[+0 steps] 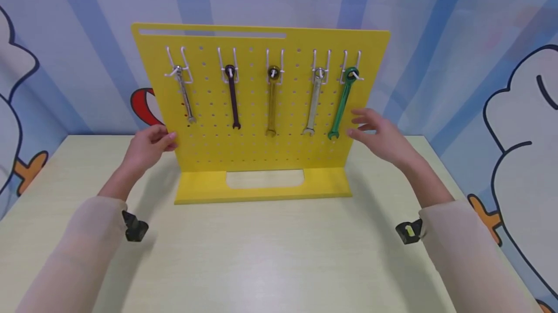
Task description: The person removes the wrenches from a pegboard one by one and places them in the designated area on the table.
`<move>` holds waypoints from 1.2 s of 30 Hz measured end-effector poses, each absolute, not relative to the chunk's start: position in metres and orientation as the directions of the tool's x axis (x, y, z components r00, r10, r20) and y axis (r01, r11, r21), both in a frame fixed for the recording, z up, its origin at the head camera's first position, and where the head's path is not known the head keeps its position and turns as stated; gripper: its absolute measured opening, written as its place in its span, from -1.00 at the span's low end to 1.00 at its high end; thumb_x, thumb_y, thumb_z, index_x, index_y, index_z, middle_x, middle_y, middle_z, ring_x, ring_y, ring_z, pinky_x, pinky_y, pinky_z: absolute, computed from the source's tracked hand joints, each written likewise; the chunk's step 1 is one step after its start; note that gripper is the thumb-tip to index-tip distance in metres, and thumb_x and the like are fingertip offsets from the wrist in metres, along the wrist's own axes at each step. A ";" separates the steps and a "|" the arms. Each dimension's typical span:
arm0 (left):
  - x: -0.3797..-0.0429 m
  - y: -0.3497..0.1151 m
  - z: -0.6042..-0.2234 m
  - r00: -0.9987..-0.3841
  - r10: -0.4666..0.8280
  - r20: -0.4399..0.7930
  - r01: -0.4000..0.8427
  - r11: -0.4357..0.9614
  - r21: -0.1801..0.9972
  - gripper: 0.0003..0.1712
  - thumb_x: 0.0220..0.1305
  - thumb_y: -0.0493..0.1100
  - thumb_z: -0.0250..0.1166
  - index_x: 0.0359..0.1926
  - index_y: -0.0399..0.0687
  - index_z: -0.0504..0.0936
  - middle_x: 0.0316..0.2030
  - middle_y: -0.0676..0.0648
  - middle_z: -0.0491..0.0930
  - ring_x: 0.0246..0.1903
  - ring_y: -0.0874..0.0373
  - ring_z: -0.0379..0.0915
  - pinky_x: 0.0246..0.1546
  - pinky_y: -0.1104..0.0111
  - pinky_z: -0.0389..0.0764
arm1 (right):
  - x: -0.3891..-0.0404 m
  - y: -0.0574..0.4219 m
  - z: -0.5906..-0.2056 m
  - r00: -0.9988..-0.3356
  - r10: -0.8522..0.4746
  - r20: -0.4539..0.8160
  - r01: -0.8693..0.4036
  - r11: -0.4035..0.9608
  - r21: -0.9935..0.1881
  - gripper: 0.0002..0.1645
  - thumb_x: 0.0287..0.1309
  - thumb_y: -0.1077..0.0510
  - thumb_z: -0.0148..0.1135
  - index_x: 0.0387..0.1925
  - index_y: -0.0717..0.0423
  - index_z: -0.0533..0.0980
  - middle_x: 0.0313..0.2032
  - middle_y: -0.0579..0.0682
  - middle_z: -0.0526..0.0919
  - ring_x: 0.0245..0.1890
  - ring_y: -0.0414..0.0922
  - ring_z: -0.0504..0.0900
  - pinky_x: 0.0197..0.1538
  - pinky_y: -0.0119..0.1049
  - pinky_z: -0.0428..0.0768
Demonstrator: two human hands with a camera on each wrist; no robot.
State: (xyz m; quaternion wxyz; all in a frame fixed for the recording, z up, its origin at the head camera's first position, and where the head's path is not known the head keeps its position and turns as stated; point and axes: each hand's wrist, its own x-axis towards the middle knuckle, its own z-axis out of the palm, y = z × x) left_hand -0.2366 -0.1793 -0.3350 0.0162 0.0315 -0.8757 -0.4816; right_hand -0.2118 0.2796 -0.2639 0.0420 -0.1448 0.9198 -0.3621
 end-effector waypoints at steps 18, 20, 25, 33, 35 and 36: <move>-0.234 -0.179 -0.333 -0.998 -0.066 -0.009 -0.044 0.544 0.838 -0.62 0.34 -0.07 0.06 -0.03 -0.31 0.41 -0.14 -0.26 0.52 -0.15 -0.06 0.50 -0.04 0.19 0.52 | -0.230 0.261 -0.252 -0.984 -0.175 0.034 -0.113 0.461 -0.880 -0.36 0.29 0.06 0.01 0.30 0.16 0.06 0.17 0.16 0.29 0.10 0.02 0.37 0.02 -0.26 0.51; -0.233 -0.178 -0.332 -0.998 -0.062 -0.009 -0.042 0.547 0.836 -0.61 0.34 -0.06 0.05 -0.03 -0.31 0.41 -0.13 -0.27 0.51 -0.15 -0.06 0.50 -0.04 0.19 0.51 | -0.231 0.259 -0.252 -0.985 -0.169 0.031 -0.104 0.443 -0.891 -0.35 0.29 0.08 0.01 0.31 0.17 0.05 0.16 0.16 0.28 0.10 0.02 0.37 0.03 -0.25 0.50; -0.233 -0.177 -0.332 -0.998 -0.064 -0.013 -0.046 0.544 0.838 -0.61 0.33 -0.06 0.06 -0.02 -0.31 0.41 -0.13 -0.26 0.51 -0.14 -0.05 0.50 -0.03 0.20 0.51 | -0.232 0.256 -0.255 -0.984 -0.169 0.047 -0.114 0.414 -0.903 -0.36 0.29 0.13 0.01 0.30 0.19 0.03 0.10 0.14 0.28 0.05 -0.02 0.39 0.02 -0.26 0.51; -0.234 -0.177 -0.331 -0.997 -0.077 -0.014 -0.054 0.546 0.836 -0.62 0.33 -0.07 0.07 -0.02 -0.30 0.41 -0.13 -0.26 0.51 -0.15 -0.06 0.49 -0.04 0.20 0.52 | -0.235 0.255 -0.257 -0.987 -0.138 0.081 -0.127 0.365 -0.922 -0.56 0.27 0.19 0.03 0.13 0.14 0.16 -0.15 0.02 0.34 -0.17 -0.18 0.48 -0.12 -0.35 0.57; -0.233 -0.177 -0.330 -0.997 -0.082 -0.014 -0.057 0.548 0.835 -0.62 0.33 -0.06 0.07 -0.02 -0.30 0.41 -0.13 -0.25 0.51 -0.15 -0.05 0.49 -0.04 0.21 0.52 | -0.235 0.254 -0.258 -0.988 -0.123 0.093 -0.131 0.360 -0.924 -0.63 0.26 0.20 0.04 0.06 0.12 0.22 -0.21 -0.01 0.38 -0.22 -0.20 0.50 -0.17 -0.37 0.59; -0.233 -0.177 -0.330 -0.997 -0.082 -0.015 -0.058 0.548 0.835 -0.61 0.33 -0.06 0.06 -0.01 -0.30 0.41 -0.13 -0.25 0.51 -0.15 -0.05 0.49 -0.04 0.21 0.52 | -0.235 0.253 -0.258 -0.988 -0.115 0.099 -0.135 0.364 -0.922 -0.67 0.26 0.20 0.04 0.03 0.11 0.24 -0.23 -0.03 0.40 -0.25 -0.21 0.51 -0.19 -0.37 0.59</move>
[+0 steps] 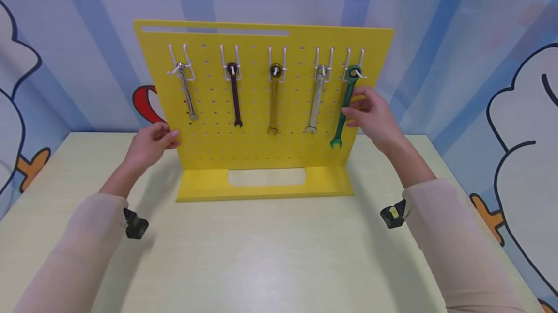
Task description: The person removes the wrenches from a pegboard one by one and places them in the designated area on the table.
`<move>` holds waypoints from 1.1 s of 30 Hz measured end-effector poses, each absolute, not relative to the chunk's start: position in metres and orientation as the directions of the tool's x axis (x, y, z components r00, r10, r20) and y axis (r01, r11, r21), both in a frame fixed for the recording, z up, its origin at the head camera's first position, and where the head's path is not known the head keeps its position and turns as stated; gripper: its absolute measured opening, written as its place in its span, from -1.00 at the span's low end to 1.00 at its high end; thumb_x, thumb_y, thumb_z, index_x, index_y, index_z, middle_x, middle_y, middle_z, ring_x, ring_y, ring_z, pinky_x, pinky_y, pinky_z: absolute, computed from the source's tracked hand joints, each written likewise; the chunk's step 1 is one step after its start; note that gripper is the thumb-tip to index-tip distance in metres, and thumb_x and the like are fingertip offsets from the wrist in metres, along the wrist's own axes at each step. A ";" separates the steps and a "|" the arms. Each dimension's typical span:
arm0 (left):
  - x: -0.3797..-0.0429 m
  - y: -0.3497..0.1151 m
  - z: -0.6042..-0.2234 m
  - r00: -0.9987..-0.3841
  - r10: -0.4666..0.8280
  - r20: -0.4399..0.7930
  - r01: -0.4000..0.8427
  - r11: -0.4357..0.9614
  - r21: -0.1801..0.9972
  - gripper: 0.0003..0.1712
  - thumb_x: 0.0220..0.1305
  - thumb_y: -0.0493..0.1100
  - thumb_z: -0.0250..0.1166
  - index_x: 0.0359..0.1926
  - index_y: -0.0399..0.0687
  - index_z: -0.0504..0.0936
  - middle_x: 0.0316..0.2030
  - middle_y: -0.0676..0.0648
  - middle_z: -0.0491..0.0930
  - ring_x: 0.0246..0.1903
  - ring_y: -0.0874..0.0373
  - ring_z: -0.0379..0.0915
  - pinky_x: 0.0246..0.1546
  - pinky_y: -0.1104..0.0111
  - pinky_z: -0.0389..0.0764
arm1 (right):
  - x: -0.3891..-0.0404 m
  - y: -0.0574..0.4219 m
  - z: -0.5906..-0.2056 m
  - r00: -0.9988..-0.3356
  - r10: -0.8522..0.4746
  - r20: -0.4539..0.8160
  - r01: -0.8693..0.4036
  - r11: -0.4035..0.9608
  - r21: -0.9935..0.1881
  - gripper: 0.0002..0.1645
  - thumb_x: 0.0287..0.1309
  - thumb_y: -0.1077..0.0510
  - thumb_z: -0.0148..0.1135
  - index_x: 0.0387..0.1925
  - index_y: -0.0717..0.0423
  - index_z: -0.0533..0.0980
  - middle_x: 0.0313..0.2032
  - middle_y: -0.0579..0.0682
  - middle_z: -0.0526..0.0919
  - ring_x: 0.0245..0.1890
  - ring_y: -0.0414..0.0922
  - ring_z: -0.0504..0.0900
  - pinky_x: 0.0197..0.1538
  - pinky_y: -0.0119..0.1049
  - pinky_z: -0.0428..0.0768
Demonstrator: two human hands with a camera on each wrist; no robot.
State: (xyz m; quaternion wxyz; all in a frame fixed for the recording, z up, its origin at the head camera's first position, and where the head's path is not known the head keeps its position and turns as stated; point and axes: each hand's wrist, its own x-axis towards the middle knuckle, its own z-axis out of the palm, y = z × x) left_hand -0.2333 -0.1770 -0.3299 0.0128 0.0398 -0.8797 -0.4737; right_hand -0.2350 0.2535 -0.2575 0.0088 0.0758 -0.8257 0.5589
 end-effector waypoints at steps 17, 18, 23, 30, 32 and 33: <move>-0.246 -0.184 -0.345 -0.998 -0.070 0.007 -0.032 0.548 0.836 -0.53 0.28 0.04 0.10 -0.03 -0.28 0.43 -0.16 -0.24 0.52 -0.19 -0.02 0.51 -0.10 0.24 0.56 | -0.228 0.254 -0.254 -0.984 -0.122 0.127 -0.163 0.358 -0.919 -0.80 0.27 0.22 0.00 -0.08 0.12 0.28 -0.31 -0.03 0.50 -0.36 -0.14 0.59 -0.24 -0.29 0.62; -0.240 -0.180 -0.338 -0.998 -0.069 0.004 -0.034 0.549 0.835 -0.56 0.30 0.00 0.08 -0.03 -0.31 0.42 -0.15 -0.26 0.51 -0.18 -0.04 0.50 -0.07 0.20 0.54 | -0.228 0.254 -0.254 -0.984 -0.122 0.129 -0.166 0.363 -0.917 -0.80 0.27 0.22 0.00 -0.08 0.12 0.28 -0.31 -0.03 0.50 -0.36 -0.14 0.59 -0.24 -0.30 0.62; -0.247 -0.184 -0.345 -0.996 -0.087 0.009 -0.038 0.521 0.853 -0.59 0.28 0.00 0.11 -0.06 -0.28 0.44 -0.19 -0.21 0.53 -0.24 0.02 0.51 -0.15 0.26 0.58 | -0.224 0.256 -0.253 -0.984 -0.122 0.129 -0.167 0.378 -0.911 -0.80 0.27 0.22 0.00 -0.08 0.14 0.29 -0.30 -0.03 0.52 -0.36 -0.14 0.60 -0.24 -0.28 0.62; -0.250 -0.185 -0.349 -0.998 -0.068 0.014 -0.023 0.517 0.856 -0.59 0.26 0.01 0.13 -0.09 -0.27 0.44 -0.21 -0.20 0.53 -0.25 0.02 0.52 -0.14 0.27 0.57 | -0.219 0.259 -0.252 -0.979 -0.146 0.141 -0.189 0.399 -0.897 -0.79 0.27 0.25 0.01 -0.09 0.19 0.28 -0.32 -0.02 0.54 -0.35 -0.13 0.59 -0.27 -0.26 0.63; -0.248 -0.184 -0.346 -0.997 -0.073 -0.001 -0.039 0.527 0.849 -0.61 0.30 -0.04 0.11 -0.07 -0.29 0.43 -0.17 -0.23 0.53 -0.21 -0.02 0.52 -0.11 0.24 0.56 | -0.217 0.259 -0.251 -0.978 -0.153 0.141 -0.192 0.401 -0.896 -0.80 0.27 0.27 0.01 -0.10 0.21 0.28 -0.33 -0.02 0.54 -0.36 -0.12 0.59 -0.29 -0.26 0.63; -0.252 -0.185 -0.351 -0.996 -0.086 0.003 -0.043 0.532 0.846 -0.62 0.29 -0.02 0.10 -0.07 -0.25 0.44 -0.18 -0.21 0.53 -0.21 0.01 0.52 -0.12 0.27 0.57 | -0.216 0.259 -0.251 -0.977 -0.157 0.141 -0.194 0.402 -0.895 -0.80 0.27 0.27 0.01 -0.10 0.22 0.27 -0.34 -0.02 0.54 -0.36 -0.11 0.59 -0.29 -0.27 0.63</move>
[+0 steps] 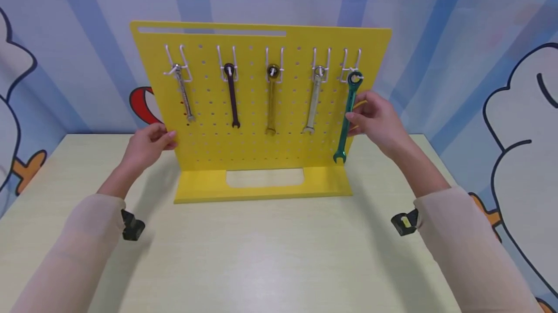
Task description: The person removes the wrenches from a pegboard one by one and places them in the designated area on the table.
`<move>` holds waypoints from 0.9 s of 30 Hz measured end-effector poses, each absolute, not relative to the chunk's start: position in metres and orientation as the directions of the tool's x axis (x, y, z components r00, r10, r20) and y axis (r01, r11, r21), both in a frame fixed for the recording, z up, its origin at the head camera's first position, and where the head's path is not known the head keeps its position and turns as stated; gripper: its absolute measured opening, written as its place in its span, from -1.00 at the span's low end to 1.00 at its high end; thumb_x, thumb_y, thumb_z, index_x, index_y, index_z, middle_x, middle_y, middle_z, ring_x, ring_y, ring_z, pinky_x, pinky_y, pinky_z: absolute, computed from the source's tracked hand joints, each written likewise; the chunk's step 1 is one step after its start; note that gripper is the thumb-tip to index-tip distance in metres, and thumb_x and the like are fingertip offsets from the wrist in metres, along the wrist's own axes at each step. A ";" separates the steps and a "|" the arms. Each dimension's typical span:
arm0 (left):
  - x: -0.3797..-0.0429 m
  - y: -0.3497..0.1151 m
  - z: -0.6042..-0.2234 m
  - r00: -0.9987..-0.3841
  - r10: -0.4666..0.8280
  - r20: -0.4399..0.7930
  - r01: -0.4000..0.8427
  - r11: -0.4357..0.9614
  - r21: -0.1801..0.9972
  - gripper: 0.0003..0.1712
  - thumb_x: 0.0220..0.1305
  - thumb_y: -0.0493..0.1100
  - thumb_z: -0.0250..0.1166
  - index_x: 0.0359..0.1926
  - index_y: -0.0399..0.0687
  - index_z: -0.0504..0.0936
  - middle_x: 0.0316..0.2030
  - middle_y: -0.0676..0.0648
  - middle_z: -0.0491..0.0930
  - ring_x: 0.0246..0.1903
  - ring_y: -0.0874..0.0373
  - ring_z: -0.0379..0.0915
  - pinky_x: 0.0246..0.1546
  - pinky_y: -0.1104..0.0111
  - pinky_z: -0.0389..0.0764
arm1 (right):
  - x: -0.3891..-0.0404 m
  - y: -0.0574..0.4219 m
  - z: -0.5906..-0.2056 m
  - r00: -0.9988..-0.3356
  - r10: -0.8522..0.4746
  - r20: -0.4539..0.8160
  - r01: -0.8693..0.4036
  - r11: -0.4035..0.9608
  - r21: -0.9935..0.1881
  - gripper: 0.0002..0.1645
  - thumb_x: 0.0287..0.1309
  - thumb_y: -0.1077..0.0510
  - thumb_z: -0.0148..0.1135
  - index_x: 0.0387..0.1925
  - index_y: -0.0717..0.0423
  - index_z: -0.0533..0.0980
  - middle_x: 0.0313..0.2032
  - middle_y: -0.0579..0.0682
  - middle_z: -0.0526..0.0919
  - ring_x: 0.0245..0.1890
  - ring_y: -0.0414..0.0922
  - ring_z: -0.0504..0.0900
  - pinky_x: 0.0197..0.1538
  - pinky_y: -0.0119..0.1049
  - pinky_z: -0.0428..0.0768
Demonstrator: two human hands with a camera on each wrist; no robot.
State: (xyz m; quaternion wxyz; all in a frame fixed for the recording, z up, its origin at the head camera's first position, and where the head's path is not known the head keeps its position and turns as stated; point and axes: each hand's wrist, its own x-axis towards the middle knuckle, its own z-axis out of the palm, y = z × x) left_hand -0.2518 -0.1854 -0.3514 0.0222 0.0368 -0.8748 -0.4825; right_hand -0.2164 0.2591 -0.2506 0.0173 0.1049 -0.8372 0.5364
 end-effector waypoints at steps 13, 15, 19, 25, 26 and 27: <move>-0.331 -0.229 -0.456 -0.981 -0.128 0.144 0.041 0.592 0.805 -0.46 0.01 0.42 0.04 -0.15 0.19 0.45 -0.30 0.14 0.53 -0.35 0.27 0.53 -0.34 0.42 0.61 | -0.204 0.264 -0.241 -0.979 -0.170 0.109 -0.177 0.459 -0.870 -0.76 0.27 0.21 0.03 -0.09 0.21 0.26 -0.30 0.02 0.57 -0.33 -0.08 0.62 -0.27 -0.24 0.64; -0.331 -0.228 -0.456 -0.981 -0.130 0.145 0.042 0.587 0.808 -0.45 0.01 0.41 0.05 -0.15 0.18 0.46 -0.29 0.13 0.53 -0.36 0.26 0.54 -0.34 0.42 0.62 | -0.203 0.265 -0.240 -0.979 -0.172 0.109 -0.178 0.460 -0.870 -0.74 0.26 0.20 0.04 -0.08 0.21 0.26 -0.28 0.00 0.58 -0.33 -0.08 0.62 -0.27 -0.24 0.64; -0.327 -0.225 -0.450 -0.983 -0.122 0.137 0.039 0.591 0.805 -0.44 0.04 0.39 0.05 -0.14 0.12 0.46 -0.28 0.08 0.54 -0.35 0.24 0.54 -0.37 0.48 0.60 | -0.200 0.265 -0.237 -0.980 -0.171 0.106 -0.174 0.453 -0.874 -0.76 0.27 0.22 0.03 -0.09 0.23 0.26 -0.30 -0.02 0.56 -0.34 -0.08 0.62 -0.27 -0.22 0.64; -0.305 -0.215 -0.417 -0.994 -0.098 0.047 -0.011 0.520 0.854 -0.58 0.17 0.17 0.14 -0.14 -0.02 0.47 -0.23 -0.05 0.55 -0.30 0.15 0.54 -0.37 0.52 0.59 | -0.195 0.265 -0.235 -0.976 -0.187 0.113 -0.188 0.453 -0.872 -0.82 0.28 0.28 -0.01 -0.15 0.24 0.23 -0.38 0.09 0.45 -0.35 -0.04 0.61 -0.27 -0.19 0.64; -0.305 -0.215 -0.418 -0.994 -0.100 0.049 -0.011 0.527 0.850 -0.59 0.19 0.17 0.13 -0.13 -0.02 0.47 -0.23 -0.05 0.55 -0.29 0.15 0.54 -0.38 0.53 0.58 | -0.194 0.265 -0.235 -0.975 -0.191 0.114 -0.191 0.454 -0.870 -0.82 0.28 0.29 -0.01 -0.15 0.25 0.23 -0.37 0.10 0.46 -0.35 -0.04 0.61 -0.27 -0.18 0.63; -0.306 -0.215 -0.419 -0.993 -0.102 0.059 -0.005 0.537 0.843 -0.58 0.18 0.18 0.12 -0.12 -0.01 0.47 -0.23 -0.03 0.55 -0.30 0.16 0.54 -0.38 0.54 0.58 | -0.194 0.264 -0.235 -0.975 -0.193 0.113 -0.191 0.458 -0.868 -0.82 0.28 0.29 0.00 -0.14 0.25 0.23 -0.36 0.09 0.48 -0.34 -0.04 0.61 -0.27 -0.18 0.64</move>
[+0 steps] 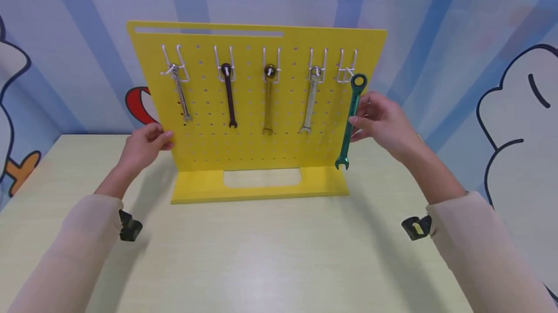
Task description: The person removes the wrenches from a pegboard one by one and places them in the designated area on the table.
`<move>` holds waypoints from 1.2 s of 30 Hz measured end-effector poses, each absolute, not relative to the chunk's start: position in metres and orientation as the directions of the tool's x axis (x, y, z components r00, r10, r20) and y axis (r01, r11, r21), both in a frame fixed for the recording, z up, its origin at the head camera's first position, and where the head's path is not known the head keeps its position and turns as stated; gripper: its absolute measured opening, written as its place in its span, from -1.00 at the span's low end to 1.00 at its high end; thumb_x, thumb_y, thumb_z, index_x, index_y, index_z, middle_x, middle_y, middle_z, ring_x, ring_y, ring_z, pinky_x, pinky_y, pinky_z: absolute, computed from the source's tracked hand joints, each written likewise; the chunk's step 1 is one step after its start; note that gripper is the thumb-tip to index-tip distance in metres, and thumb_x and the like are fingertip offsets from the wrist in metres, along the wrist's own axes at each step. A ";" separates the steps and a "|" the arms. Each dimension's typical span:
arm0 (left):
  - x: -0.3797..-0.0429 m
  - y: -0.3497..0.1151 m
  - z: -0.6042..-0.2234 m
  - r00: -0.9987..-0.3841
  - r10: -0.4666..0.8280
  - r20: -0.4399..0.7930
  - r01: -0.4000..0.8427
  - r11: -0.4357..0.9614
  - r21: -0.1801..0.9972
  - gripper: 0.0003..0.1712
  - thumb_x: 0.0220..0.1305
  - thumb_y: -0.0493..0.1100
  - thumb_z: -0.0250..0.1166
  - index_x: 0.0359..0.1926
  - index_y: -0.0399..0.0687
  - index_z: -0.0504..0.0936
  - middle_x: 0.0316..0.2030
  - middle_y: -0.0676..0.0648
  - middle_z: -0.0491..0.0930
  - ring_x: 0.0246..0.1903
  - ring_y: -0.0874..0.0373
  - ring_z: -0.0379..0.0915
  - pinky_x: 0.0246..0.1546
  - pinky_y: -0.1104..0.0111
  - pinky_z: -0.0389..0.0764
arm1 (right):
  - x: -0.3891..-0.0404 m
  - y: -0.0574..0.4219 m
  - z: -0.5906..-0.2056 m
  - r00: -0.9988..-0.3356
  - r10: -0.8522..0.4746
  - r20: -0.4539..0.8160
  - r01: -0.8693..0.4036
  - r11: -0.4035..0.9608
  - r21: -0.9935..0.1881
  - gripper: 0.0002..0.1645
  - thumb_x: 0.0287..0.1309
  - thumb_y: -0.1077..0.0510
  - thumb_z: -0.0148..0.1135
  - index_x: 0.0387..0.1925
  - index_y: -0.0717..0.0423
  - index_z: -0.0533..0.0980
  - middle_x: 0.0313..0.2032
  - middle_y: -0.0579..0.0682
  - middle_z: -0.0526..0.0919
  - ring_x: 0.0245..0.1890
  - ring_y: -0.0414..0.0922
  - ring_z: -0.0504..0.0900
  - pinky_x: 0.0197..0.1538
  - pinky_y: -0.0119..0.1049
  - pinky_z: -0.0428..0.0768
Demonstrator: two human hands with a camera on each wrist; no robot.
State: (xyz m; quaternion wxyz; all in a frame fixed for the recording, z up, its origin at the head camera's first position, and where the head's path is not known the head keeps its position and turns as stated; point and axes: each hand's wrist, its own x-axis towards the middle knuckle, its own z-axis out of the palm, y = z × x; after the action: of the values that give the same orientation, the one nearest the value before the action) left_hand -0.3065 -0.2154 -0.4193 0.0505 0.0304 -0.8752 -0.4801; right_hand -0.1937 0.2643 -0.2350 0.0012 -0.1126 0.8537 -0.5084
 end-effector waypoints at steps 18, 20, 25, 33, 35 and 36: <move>-0.306 -0.215 -0.418 -0.993 -0.101 0.063 0.000 0.531 0.848 -0.58 0.19 0.19 0.11 -0.12 0.00 0.46 -0.24 -0.03 0.55 -0.29 0.16 0.54 -0.43 0.58 0.56 | -0.196 0.253 -0.264 -0.975 -0.218 0.049 -0.148 0.467 -0.872 -0.78 0.25 0.28 0.04 -0.15 0.30 0.24 -0.32 0.07 0.55 -0.37 -0.05 0.62 -0.26 -0.27 0.63; -0.306 -0.215 -0.418 -0.993 -0.102 0.064 0.000 0.530 0.848 -0.59 0.19 0.18 0.11 -0.13 -0.01 0.46 -0.24 -0.03 0.55 -0.29 0.15 0.54 -0.44 0.58 0.56 | -0.196 0.251 -0.267 -0.971 -0.234 0.043 -0.151 0.467 -0.871 -0.76 0.26 0.28 0.04 -0.13 0.31 0.23 -0.33 0.10 0.53 -0.38 -0.05 0.61 -0.25 -0.29 0.62; -0.326 -0.223 -0.446 -0.982 -0.124 0.141 0.040 0.596 0.802 -0.48 0.08 0.35 0.04 -0.13 0.11 0.45 -0.27 0.07 0.54 -0.34 0.22 0.54 -0.39 0.52 0.59 | -0.196 0.246 -0.277 -0.963 -0.270 0.006 -0.128 0.438 -0.890 -0.76 0.27 0.30 0.00 -0.10 0.33 0.20 -0.32 0.17 0.44 -0.39 -0.03 0.61 -0.24 -0.25 0.62; -0.306 -0.215 -0.420 -0.991 -0.086 0.106 0.041 0.554 0.831 -0.50 0.14 0.27 0.09 -0.12 -0.02 0.47 -0.25 -0.05 0.54 -0.32 0.14 0.54 -0.40 0.40 0.62 | -0.198 0.233 -0.291 -0.956 -0.290 -0.041 -0.092 0.431 -0.898 -0.75 0.23 0.36 0.04 -0.10 0.38 0.24 -0.34 0.21 0.46 -0.42 0.03 0.62 -0.23 -0.17 0.63; -0.282 -0.203 -0.391 -0.995 -0.066 0.078 0.030 0.536 0.843 -0.55 0.23 0.13 0.10 -0.11 -0.15 0.46 -0.21 -0.16 0.54 -0.28 0.06 0.54 -0.31 0.32 0.62 | -0.198 0.229 -0.294 -0.955 -0.292 -0.056 -0.079 0.433 -0.898 -0.74 0.22 0.37 0.04 -0.10 0.38 0.24 -0.34 0.22 0.46 -0.42 0.05 0.61 -0.22 -0.14 0.62; -0.269 -0.196 -0.375 -0.996 -0.062 0.067 0.024 0.539 0.842 -0.57 0.26 0.09 0.08 -0.10 -0.19 0.45 -0.21 -0.18 0.54 -0.27 0.04 0.54 -0.28 0.31 0.62 | -0.197 0.226 -0.296 -0.954 -0.293 -0.065 -0.072 0.434 -0.898 -0.75 0.22 0.37 0.05 -0.11 0.38 0.25 -0.34 0.22 0.46 -0.42 0.06 0.61 -0.23 -0.14 0.63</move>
State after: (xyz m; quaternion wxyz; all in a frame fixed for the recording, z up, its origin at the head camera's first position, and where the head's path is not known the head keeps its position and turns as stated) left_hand -0.2687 -0.1956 -0.3752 0.0444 0.0109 -0.8762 -0.4798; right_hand -0.1972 0.2261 -0.2959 0.1060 -0.1086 0.8401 -0.5207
